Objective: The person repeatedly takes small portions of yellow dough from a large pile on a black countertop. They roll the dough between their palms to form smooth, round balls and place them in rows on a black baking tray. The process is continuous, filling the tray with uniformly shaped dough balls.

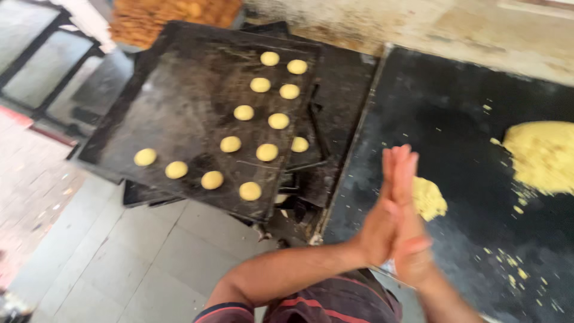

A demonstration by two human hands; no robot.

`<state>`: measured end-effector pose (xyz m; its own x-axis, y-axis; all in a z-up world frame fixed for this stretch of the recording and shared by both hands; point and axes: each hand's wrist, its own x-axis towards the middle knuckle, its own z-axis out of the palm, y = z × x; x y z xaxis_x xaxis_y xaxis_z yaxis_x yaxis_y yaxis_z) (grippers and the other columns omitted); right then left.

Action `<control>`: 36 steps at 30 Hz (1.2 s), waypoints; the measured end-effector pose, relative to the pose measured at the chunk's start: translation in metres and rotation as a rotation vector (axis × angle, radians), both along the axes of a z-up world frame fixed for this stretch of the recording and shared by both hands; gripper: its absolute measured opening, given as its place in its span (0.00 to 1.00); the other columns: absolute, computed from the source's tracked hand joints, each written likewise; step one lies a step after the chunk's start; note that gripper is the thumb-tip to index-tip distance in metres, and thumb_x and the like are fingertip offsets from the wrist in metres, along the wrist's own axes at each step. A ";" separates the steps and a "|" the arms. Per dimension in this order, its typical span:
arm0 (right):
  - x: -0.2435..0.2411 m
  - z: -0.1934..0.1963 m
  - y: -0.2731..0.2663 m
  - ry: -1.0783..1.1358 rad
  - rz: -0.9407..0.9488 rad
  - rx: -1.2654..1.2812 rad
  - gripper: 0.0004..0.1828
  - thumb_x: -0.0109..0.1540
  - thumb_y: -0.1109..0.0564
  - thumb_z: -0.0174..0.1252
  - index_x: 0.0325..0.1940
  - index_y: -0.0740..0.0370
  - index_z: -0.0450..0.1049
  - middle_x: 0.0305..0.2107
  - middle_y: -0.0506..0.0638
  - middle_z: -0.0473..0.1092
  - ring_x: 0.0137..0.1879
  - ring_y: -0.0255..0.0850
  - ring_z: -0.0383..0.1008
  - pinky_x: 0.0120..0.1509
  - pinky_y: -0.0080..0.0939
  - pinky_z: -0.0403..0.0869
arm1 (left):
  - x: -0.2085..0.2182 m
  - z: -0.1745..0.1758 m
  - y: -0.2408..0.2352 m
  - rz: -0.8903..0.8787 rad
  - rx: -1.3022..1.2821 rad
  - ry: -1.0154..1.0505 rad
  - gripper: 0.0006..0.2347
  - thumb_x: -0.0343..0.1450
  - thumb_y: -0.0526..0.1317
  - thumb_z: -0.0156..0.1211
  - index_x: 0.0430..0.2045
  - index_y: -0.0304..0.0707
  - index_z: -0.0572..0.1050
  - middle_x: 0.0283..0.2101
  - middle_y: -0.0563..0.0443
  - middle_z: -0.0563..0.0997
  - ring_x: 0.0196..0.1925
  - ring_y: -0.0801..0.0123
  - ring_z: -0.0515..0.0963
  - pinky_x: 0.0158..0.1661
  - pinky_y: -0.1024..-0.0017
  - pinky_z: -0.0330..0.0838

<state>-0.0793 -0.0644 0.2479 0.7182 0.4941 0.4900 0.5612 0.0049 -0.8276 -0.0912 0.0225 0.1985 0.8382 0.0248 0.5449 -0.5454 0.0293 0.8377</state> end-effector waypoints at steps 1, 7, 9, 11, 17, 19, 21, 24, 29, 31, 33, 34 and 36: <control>0.012 0.012 -0.002 -0.023 -0.006 -0.031 0.60 0.65 0.14 0.18 0.83 0.63 0.44 0.82 0.60 0.34 0.89 0.55 0.27 0.89 0.58 0.35 | -0.005 0.010 0.000 -0.014 0.001 -0.005 0.35 0.83 0.65 0.19 0.79 0.41 0.31 0.84 0.47 0.28 0.86 0.56 0.23 0.81 0.59 0.28; 0.011 0.012 0.028 -0.134 -0.178 -0.299 0.52 0.69 0.20 0.28 0.79 0.65 0.48 0.81 0.60 0.35 0.87 0.56 0.22 0.87 0.58 0.32 | -0.004 0.034 0.018 -0.161 -0.411 0.016 0.42 0.76 0.67 0.26 0.74 0.31 0.26 0.80 0.40 0.25 0.82 0.50 0.27 0.70 0.55 0.41; -0.020 0.008 0.028 -0.152 -0.024 -0.150 0.49 0.70 0.23 0.25 0.79 0.65 0.47 0.80 0.61 0.35 0.87 0.58 0.25 0.88 0.58 0.32 | 0.005 0.035 0.026 -0.132 -0.565 -0.001 0.43 0.76 0.67 0.30 0.75 0.34 0.24 0.81 0.45 0.21 0.83 0.55 0.20 0.78 0.58 0.26; -0.021 0.009 0.030 -0.129 0.110 -0.009 0.49 0.70 0.24 0.24 0.80 0.65 0.44 0.80 0.62 0.33 0.87 0.58 0.28 0.87 0.57 0.32 | -0.015 0.036 0.025 -0.037 -0.322 -0.063 0.41 0.79 0.67 0.28 0.76 0.31 0.28 0.83 0.43 0.26 0.84 0.53 0.26 0.82 0.57 0.28; 0.013 0.012 0.038 -0.274 0.083 -0.120 0.42 0.72 0.29 0.29 0.78 0.62 0.50 0.80 0.61 0.39 0.87 0.55 0.33 0.87 0.52 0.38 | -0.026 0.050 0.036 -0.105 -0.384 -0.025 0.42 0.79 0.67 0.25 0.77 0.30 0.26 0.84 0.38 0.30 0.86 0.45 0.32 0.81 0.55 0.32; -0.002 0.005 0.042 -0.442 0.119 -0.091 0.36 0.73 0.32 0.24 0.77 0.54 0.54 0.79 0.61 0.35 0.86 0.55 0.29 0.87 0.54 0.31 | -0.022 0.050 0.041 -0.093 -0.455 -0.059 0.42 0.79 0.67 0.26 0.77 0.30 0.26 0.83 0.37 0.28 0.85 0.45 0.31 0.80 0.55 0.34; -0.012 0.001 0.047 0.206 0.038 0.086 0.42 0.70 0.33 0.40 0.80 0.59 0.44 0.80 0.59 0.34 0.85 0.52 0.28 0.81 0.54 0.34 | -0.018 0.046 0.043 0.025 -0.369 -0.116 0.41 0.80 0.67 0.25 0.76 0.27 0.29 0.83 0.36 0.25 0.86 0.49 0.26 0.82 0.57 0.31; 0.004 0.014 0.047 0.213 0.124 0.149 0.48 0.70 0.32 0.46 0.82 0.61 0.36 0.81 0.59 0.31 0.84 0.55 0.32 0.82 0.55 0.38 | -0.029 0.047 0.035 -0.040 -0.215 -0.109 0.43 0.79 0.69 0.26 0.75 0.32 0.21 0.83 0.36 0.23 0.84 0.53 0.23 0.82 0.56 0.28; -0.020 0.027 0.046 -0.143 0.061 -0.050 0.46 0.71 0.30 0.36 0.82 0.63 0.40 0.82 0.56 0.29 0.88 0.55 0.24 0.88 0.55 0.33 | -0.020 0.053 0.049 -0.038 -0.261 -0.115 0.47 0.76 0.72 0.26 0.74 0.30 0.19 0.81 0.33 0.21 0.84 0.49 0.25 0.79 0.51 0.28; -0.056 0.032 0.039 -0.182 0.057 -0.023 0.47 0.72 0.26 0.29 0.81 0.63 0.38 0.80 0.56 0.32 0.86 0.55 0.26 0.87 0.55 0.36 | -0.022 0.053 0.046 -0.023 -0.246 -0.100 0.47 0.74 0.73 0.27 0.72 0.29 0.21 0.80 0.32 0.20 0.84 0.48 0.23 0.79 0.48 0.29; -0.030 0.039 0.041 0.027 0.175 0.153 0.52 0.69 0.25 0.38 0.81 0.63 0.31 0.80 0.58 0.25 0.86 0.58 0.26 0.86 0.56 0.33 | -0.029 0.053 0.035 0.012 -0.121 -0.124 0.46 0.74 0.73 0.27 0.70 0.27 0.26 0.78 0.29 0.23 0.83 0.47 0.21 0.80 0.48 0.23; -0.018 0.042 0.038 0.132 0.233 0.244 0.56 0.68 0.24 0.42 0.81 0.63 0.28 0.79 0.59 0.21 0.86 0.59 0.26 0.86 0.57 0.31 | -0.031 0.054 0.034 0.023 -0.097 -0.131 0.47 0.74 0.73 0.25 0.72 0.27 0.26 0.79 0.30 0.25 0.84 0.48 0.23 0.80 0.49 0.24; -0.003 0.035 0.044 -0.097 0.102 0.001 0.56 0.66 0.23 0.42 0.81 0.63 0.33 0.80 0.59 0.26 0.86 0.57 0.22 0.87 0.54 0.31 | -0.031 0.054 0.037 0.004 -0.121 -0.136 0.48 0.74 0.74 0.24 0.75 0.27 0.26 0.80 0.31 0.26 0.85 0.48 0.27 0.79 0.52 0.27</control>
<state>-0.0821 -0.0209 0.2830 0.6135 0.5616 0.5551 0.6348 0.0673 -0.7697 -0.1224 0.0592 0.2522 0.7564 0.1005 0.6463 -0.6540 0.1232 0.7464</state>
